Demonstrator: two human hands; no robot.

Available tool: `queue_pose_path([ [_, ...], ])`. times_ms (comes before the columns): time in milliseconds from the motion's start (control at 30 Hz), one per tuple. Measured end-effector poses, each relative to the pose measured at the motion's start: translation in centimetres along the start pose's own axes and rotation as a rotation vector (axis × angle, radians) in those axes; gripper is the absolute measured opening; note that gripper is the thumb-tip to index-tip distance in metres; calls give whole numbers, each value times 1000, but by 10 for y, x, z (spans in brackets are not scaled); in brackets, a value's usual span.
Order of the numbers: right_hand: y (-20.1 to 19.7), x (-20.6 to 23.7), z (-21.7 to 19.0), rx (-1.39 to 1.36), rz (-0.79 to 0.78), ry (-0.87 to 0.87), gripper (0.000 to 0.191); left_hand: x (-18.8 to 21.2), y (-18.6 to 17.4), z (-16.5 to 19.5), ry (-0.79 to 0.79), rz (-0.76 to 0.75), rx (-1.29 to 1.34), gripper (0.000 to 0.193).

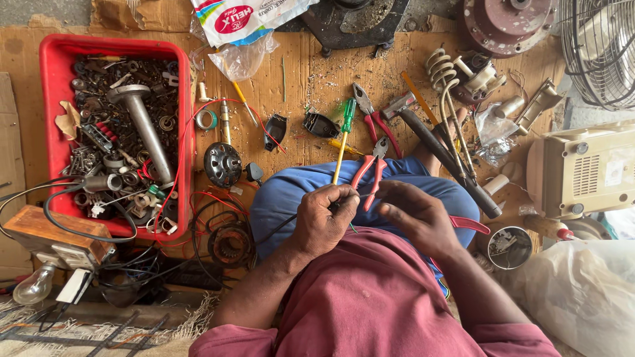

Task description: The person is repairing an electronic component, likely a fan motor, by stripping wires and connecting them to a small black plastic housing. They use pliers and a screwdriver to manipulate the wires and secure connections.

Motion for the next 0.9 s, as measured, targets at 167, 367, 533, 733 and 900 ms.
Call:
queue_pose_path([
  [167, 5, -7, -2, -1, -7, 36, 40, 1, 4, -1, -28, -33, 1, 11],
  [367, 4, -10, -2, 153, 12, 2, 27, 2, 6, -1, -37, -44, 24, 10],
  [533, 6, -11, -1, 126, -2, 6, 25, 3, 5, 1, 11, -20, 0, 11],
  [733, 6, -12, -4, 186, 2, -14, 23, 4, 5, 4, -5, -13, -16, 10],
  [900, 6, -12, -6, 235, 9, -19, 22, 6, 5, 5, 3, -9, -26, 9],
])
Point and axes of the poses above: each hand's wrist, its own x-axis away from the middle knuckle, its own y-axis out of the palm, z = x × y, the point moved 3 cm from there along -x, towards the middle knuckle, and after that the axes turned 5 degrees about y, right-handed, at the moved point
